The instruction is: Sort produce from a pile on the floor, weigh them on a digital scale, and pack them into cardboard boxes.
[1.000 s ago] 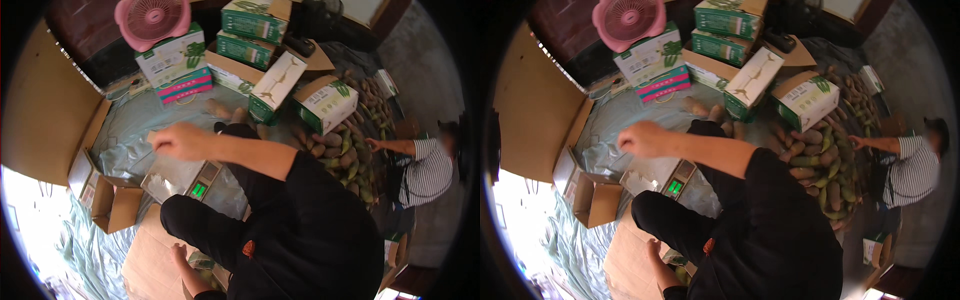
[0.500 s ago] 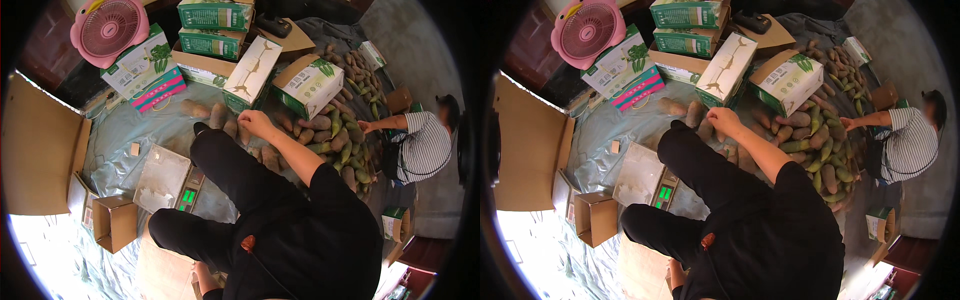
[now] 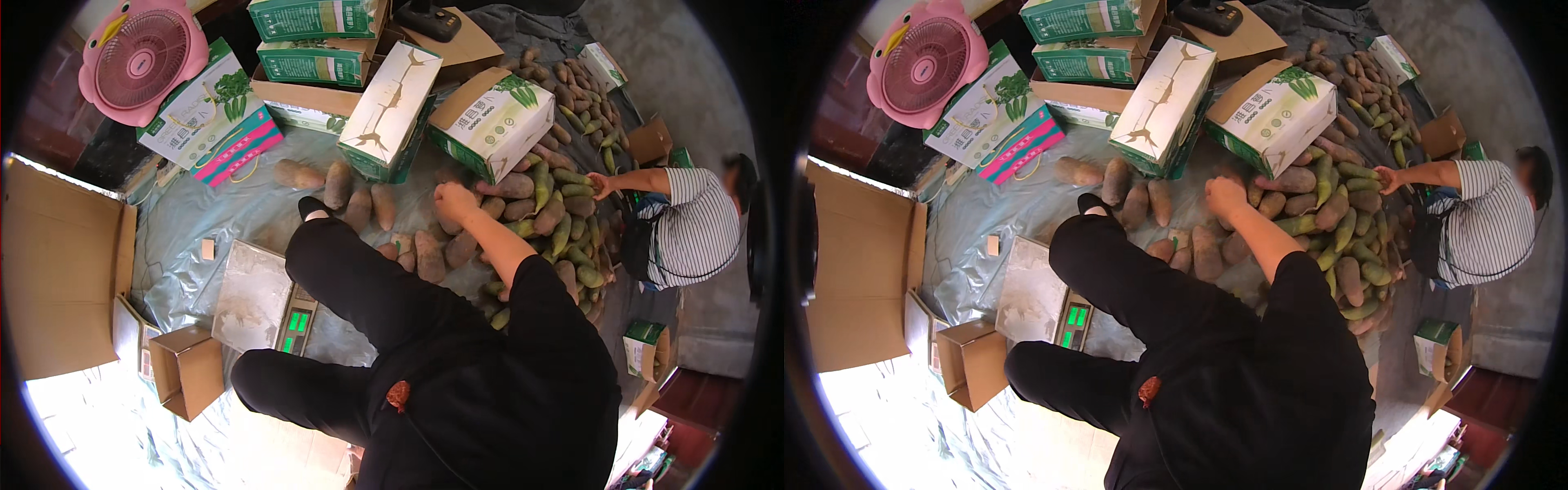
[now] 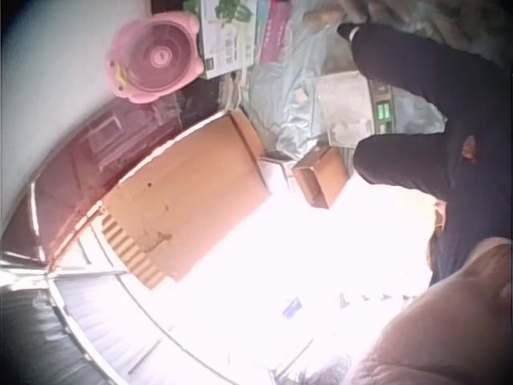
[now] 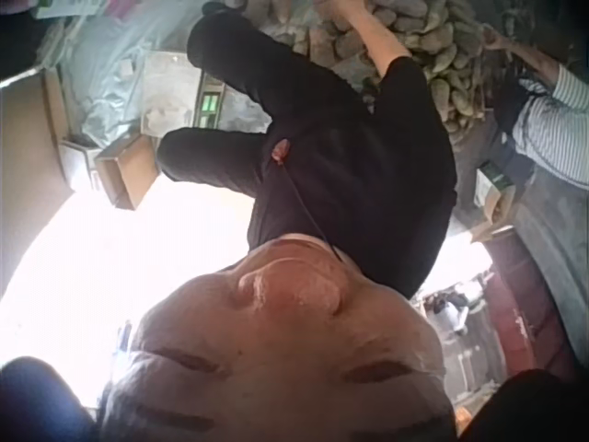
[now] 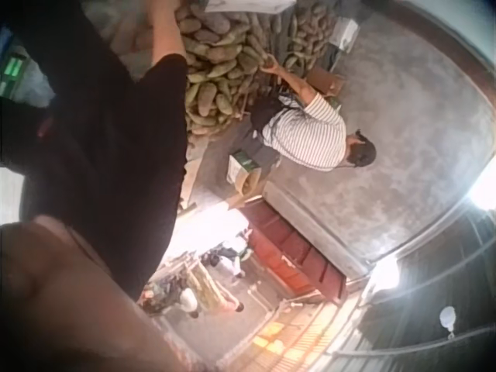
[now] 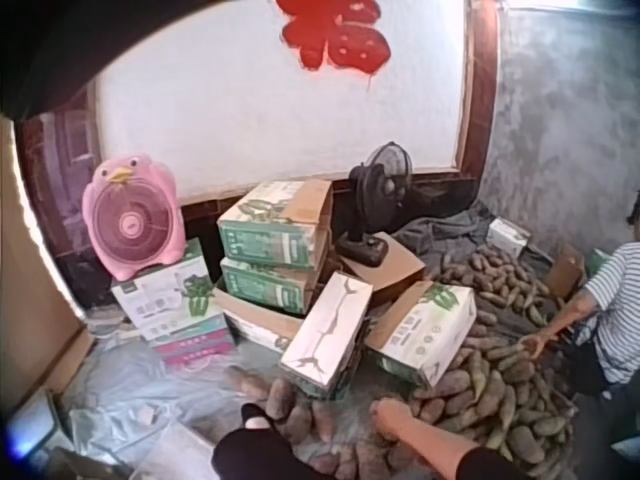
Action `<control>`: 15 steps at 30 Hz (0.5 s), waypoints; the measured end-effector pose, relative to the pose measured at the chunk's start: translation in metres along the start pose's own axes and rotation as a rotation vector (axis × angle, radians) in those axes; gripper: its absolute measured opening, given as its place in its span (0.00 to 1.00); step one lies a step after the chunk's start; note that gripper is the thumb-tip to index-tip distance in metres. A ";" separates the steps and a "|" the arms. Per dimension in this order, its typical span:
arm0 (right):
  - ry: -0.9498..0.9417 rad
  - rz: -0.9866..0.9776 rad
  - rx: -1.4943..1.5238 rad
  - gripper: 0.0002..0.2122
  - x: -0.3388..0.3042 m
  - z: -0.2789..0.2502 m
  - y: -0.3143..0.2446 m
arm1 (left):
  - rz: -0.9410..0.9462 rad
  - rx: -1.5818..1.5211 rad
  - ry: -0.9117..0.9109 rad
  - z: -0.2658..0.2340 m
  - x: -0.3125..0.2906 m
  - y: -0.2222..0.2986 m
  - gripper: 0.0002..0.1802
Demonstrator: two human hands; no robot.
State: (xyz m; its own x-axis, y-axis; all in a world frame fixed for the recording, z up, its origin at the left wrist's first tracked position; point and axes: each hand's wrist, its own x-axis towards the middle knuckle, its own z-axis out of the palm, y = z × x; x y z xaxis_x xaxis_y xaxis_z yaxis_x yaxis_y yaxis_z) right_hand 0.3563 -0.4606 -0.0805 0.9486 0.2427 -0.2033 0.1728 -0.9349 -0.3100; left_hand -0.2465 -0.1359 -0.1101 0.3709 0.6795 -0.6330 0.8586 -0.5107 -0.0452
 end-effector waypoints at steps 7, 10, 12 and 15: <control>0.122 0.019 -0.417 0.13 0.032 -0.039 0.027 | -0.144 -0.397 0.164 -0.012 -0.029 -0.004 0.19; 0.162 0.055 -0.443 0.15 0.036 -0.057 0.026 | -0.191 -0.571 0.253 -0.031 -0.034 0.002 0.18; 0.189 0.072 -0.485 0.21 0.049 -0.047 0.047 | -0.167 -0.832 0.606 -0.047 -0.037 0.008 0.15; 0.196 0.152 -0.538 0.22 0.036 -0.045 0.091 | -0.193 -1.037 0.851 -0.171 -0.035 0.077 0.17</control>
State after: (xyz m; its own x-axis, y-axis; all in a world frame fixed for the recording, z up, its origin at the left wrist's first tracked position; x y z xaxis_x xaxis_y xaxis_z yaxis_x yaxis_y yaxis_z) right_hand 0.4181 -0.5483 -0.0738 0.9957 0.0913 -0.0170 0.0927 -0.9678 0.2341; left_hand -0.1328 -0.1087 0.0405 -0.0070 1.0000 0.0041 0.6508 0.0014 0.7593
